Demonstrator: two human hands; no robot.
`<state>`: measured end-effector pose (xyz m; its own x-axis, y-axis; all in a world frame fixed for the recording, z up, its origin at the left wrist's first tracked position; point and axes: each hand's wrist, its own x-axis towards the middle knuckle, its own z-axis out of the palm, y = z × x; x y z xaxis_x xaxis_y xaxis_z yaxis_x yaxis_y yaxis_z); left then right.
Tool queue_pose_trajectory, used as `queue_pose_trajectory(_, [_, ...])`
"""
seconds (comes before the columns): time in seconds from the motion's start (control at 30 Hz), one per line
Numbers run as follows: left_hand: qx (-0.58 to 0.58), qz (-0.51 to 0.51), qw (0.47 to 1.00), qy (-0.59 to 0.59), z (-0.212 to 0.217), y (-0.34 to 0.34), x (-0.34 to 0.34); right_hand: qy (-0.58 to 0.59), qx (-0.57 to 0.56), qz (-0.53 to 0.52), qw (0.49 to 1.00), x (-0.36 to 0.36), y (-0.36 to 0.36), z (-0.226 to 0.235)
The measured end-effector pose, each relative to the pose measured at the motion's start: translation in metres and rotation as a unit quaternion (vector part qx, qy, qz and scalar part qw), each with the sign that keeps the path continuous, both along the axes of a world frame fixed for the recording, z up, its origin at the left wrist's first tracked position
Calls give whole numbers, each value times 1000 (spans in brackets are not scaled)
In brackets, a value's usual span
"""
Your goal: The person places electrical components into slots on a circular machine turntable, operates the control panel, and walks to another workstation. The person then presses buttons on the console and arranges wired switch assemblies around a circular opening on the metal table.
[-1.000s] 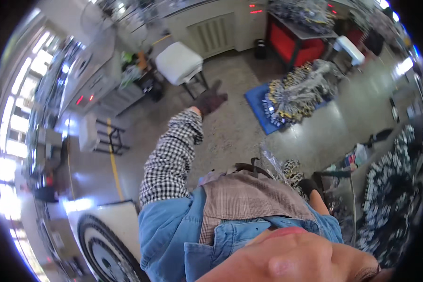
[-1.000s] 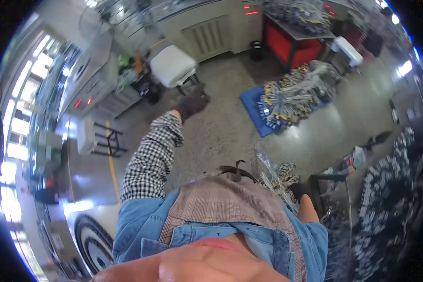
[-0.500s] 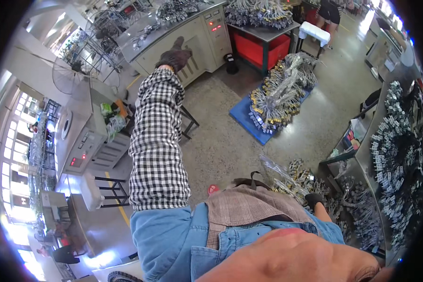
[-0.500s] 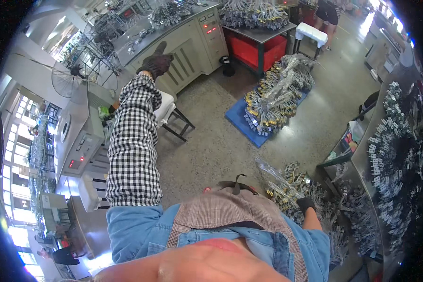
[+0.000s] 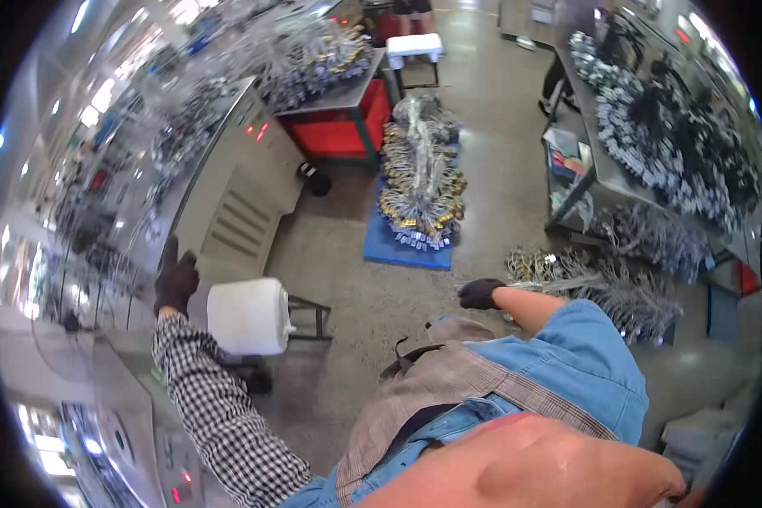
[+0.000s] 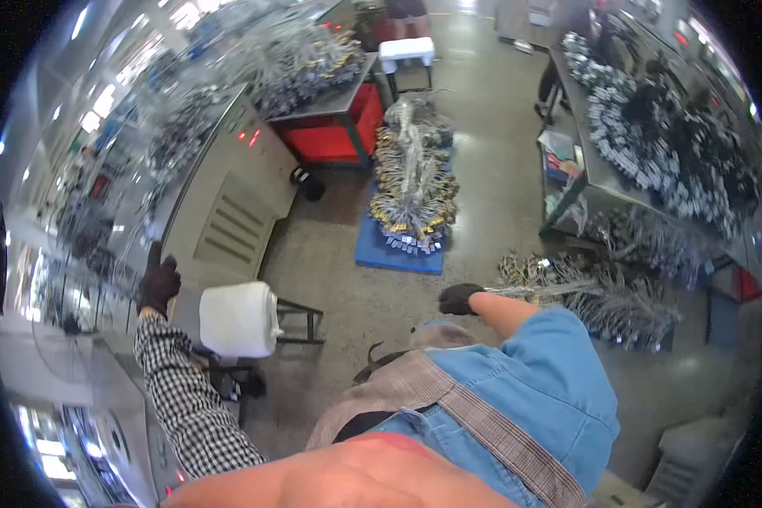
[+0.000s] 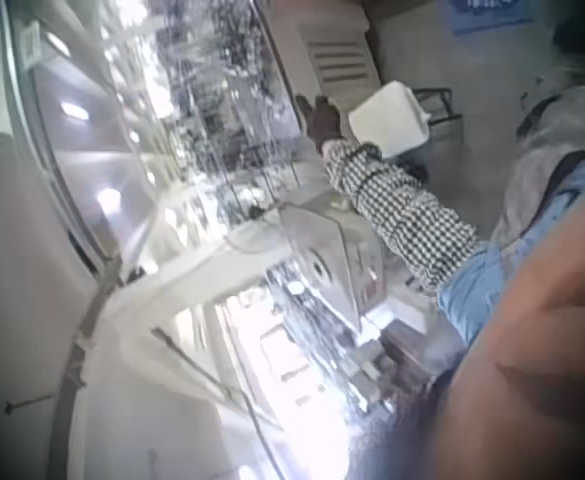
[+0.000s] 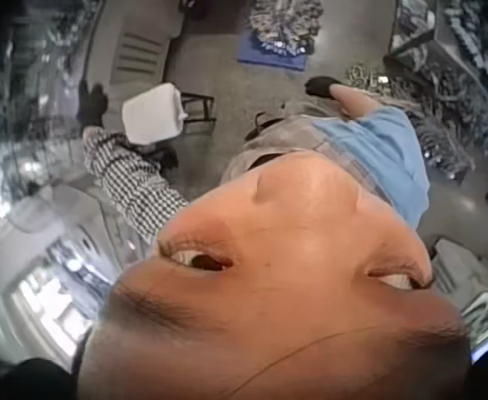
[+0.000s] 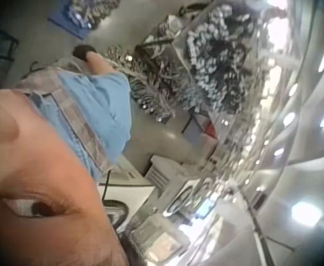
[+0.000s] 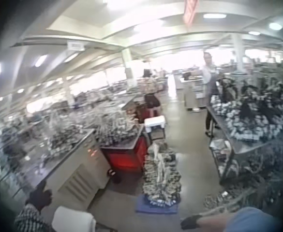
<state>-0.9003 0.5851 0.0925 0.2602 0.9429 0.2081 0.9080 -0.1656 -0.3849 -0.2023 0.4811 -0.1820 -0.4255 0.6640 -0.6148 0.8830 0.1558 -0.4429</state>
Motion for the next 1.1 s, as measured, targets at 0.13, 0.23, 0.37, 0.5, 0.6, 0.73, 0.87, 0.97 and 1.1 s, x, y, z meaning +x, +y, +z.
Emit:
queue_pose_trajectory(0.13, [-36, 156, 966, -205, 27, 39, 61, 5, -67, 4, 998, -46, 32, 66])
queue_pose_trajectory(0.23, [-144, 248, 893, -347, 39, 77, 66, -19, -77, -4, 997, -37, 68, 33])
queue_pose_trajectory(0.37, [-148, 196, 958, -145, 39, 149, 51, -101, -52, 20, 993, 2, 128, -17])
queue_pose_trajectory(0.5, [-106, 212, 950, -205, 38, 172, 41, -105, -79, -61, 989, -2, 199, 12])
queue_pose_trajectory(0.6, [-104, 258, 892, -357, 46, 171, 82, -103, 40, 37, 993, -24, 234, -10])
queue_pose_trajectory(0.73, [-182, 216, 915, -287, 42, 123, 89, -74, 17, -59, 995, -120, 245, 12])
queue_pose_trajectory(0.87, [-219, 136, 910, -326, 19, 27, 52, 32, 6, 76, 997, -231, 221, 1])
queue_pose_trajectory(0.97, [-205, 75, 943, -251, 3, -81, 17, 197, -13, 94, 976, -333, 168, -43])
queue_pose_trajectory(1.1, [-141, 206, 807, -535, -36, -253, -45, 335, -299, 40, 893, -550, 50, 5])
